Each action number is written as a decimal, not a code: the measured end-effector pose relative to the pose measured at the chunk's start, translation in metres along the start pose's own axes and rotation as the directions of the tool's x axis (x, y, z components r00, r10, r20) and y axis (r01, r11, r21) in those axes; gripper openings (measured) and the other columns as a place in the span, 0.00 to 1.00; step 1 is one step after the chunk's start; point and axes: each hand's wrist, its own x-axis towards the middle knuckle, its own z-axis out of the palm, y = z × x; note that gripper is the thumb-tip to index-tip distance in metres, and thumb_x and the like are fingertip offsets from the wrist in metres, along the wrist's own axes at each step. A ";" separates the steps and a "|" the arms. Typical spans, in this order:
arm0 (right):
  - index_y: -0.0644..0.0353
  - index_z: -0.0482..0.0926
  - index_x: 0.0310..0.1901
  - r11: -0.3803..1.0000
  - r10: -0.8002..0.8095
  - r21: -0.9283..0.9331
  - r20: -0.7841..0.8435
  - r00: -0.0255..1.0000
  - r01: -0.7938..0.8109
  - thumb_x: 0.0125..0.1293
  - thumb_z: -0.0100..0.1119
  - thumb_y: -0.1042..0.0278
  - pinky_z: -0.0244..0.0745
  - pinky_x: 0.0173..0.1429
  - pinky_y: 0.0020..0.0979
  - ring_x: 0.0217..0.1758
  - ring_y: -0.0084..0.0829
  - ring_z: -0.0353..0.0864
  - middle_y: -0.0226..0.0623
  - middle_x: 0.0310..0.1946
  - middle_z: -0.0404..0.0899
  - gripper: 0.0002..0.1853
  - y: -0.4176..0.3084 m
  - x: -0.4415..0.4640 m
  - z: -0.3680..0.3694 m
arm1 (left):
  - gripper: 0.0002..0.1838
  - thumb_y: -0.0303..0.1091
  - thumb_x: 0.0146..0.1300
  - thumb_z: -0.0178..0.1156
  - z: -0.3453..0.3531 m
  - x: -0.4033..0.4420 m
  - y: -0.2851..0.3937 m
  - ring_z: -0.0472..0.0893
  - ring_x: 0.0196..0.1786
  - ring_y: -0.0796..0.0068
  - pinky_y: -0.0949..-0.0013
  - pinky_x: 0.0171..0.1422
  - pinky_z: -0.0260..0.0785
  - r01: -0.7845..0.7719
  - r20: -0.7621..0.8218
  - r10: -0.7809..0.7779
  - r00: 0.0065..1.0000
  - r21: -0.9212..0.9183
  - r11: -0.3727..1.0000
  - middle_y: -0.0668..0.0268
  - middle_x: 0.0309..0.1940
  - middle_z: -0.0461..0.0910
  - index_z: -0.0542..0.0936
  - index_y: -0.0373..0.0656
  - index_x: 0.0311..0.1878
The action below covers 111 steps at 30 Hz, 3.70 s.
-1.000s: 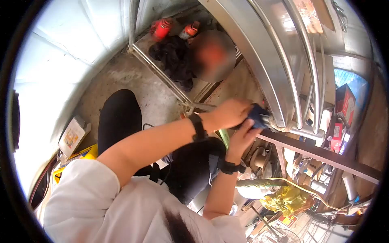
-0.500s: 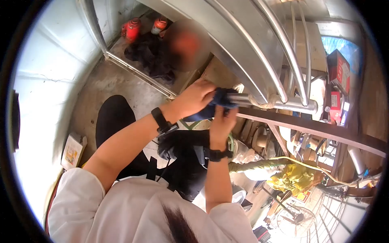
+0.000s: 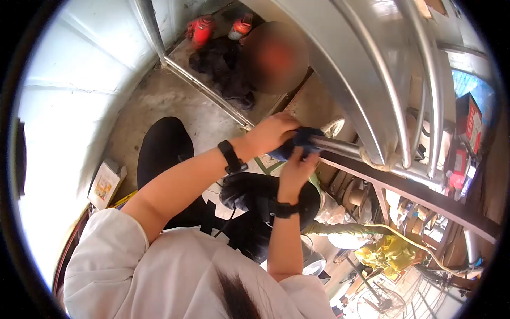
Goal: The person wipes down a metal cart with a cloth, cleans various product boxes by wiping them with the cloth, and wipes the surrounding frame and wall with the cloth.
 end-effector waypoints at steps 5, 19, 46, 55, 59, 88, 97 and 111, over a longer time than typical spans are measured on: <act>0.74 0.66 0.58 0.997 -0.019 0.068 0.006 1.000 0.019 0.70 0.52 0.71 0.65 0.62 0.41 0.53 0.49 0.75 0.56 0.51 0.74 0.19 0.003 -0.018 0.068 | 0.08 0.25 0.57 0.58 -0.006 -0.029 -0.043 0.77 0.46 0.43 0.52 0.50 0.70 0.221 -0.021 -0.221 0.975 -0.015 0.975 0.48 0.38 0.80 0.80 0.36 0.40; 0.69 0.67 0.59 0.808 0.337 0.251 0.546 0.767 -0.533 0.73 0.47 0.71 0.71 0.57 0.36 0.53 0.38 0.76 0.45 0.54 0.74 0.17 0.041 -0.039 0.128 | 0.12 0.31 0.58 0.56 -0.018 -0.055 -0.118 0.79 0.49 0.51 0.56 0.54 0.73 0.370 0.175 -0.517 0.838 0.515 0.774 0.53 0.38 0.83 0.84 0.43 0.42; 0.69 0.71 0.48 0.536 -0.561 0.646 -0.208 0.801 0.543 0.69 0.54 0.70 0.73 0.41 0.32 0.34 0.33 0.78 0.43 0.33 0.79 0.12 -0.309 0.071 0.175 | 0.09 0.34 0.61 0.63 -0.357 -0.003 0.173 0.81 0.41 0.48 0.56 0.44 0.73 0.374 -0.597 0.425 0.681 0.782 0.499 0.50 0.39 0.81 0.82 0.40 0.41; 0.68 0.72 0.50 0.367 -0.609 0.884 -0.005 0.793 0.288 0.65 0.61 0.68 0.73 0.49 0.31 0.39 0.31 0.78 0.44 0.39 0.80 0.16 -0.353 0.099 0.180 | 0.13 0.33 0.66 0.57 -0.346 0.048 0.081 0.83 0.44 0.54 0.62 0.52 0.72 0.171 -0.662 0.201 0.723 0.452 0.875 0.45 0.40 0.82 0.80 0.36 0.50; 0.72 0.73 0.54 0.526 -0.597 0.834 0.224 0.770 0.165 0.64 0.62 0.71 0.73 0.52 0.29 0.46 0.27 0.80 0.42 0.44 0.82 0.20 -0.321 0.075 0.204 | 0.14 0.33 0.69 0.52 -0.341 0.015 0.039 0.81 0.38 0.55 0.65 0.48 0.72 0.321 -0.625 0.059 0.778 0.476 0.819 0.45 0.36 0.81 0.78 0.36 0.52; 0.67 0.71 0.56 0.737 -0.664 0.484 0.390 0.638 0.472 0.67 0.57 0.66 0.69 0.59 0.46 0.55 0.53 0.74 0.55 0.50 0.77 0.19 -0.175 -0.006 0.352 | 0.13 0.33 0.62 0.59 -0.303 -0.134 -0.148 0.81 0.45 0.46 0.55 0.51 0.73 0.809 -0.563 -0.581 0.588 0.385 0.445 0.47 0.38 0.83 0.82 0.35 0.45; 0.64 0.72 0.46 0.711 -0.664 0.147 0.462 0.588 0.688 0.65 0.44 0.75 0.69 0.55 0.43 0.47 0.46 0.75 0.46 0.40 0.76 0.10 -0.103 -0.021 0.318 | 0.14 0.35 0.55 0.61 -0.274 -0.121 -0.181 0.83 0.39 0.49 0.54 0.46 0.74 0.818 -0.253 -0.786 0.564 0.301 0.490 0.49 0.33 0.83 0.84 0.35 0.41; 0.69 0.70 0.48 0.797 -0.470 0.030 0.659 0.587 0.604 0.63 0.59 0.72 0.69 0.57 0.46 0.51 0.52 0.75 0.54 0.44 0.77 0.15 -0.038 -0.014 0.267 | 0.13 0.31 0.58 0.58 -0.210 -0.118 -0.158 0.82 0.45 0.46 0.51 0.50 0.74 0.816 -0.199 -0.889 0.412 0.514 0.264 0.46 0.39 0.83 0.83 0.34 0.43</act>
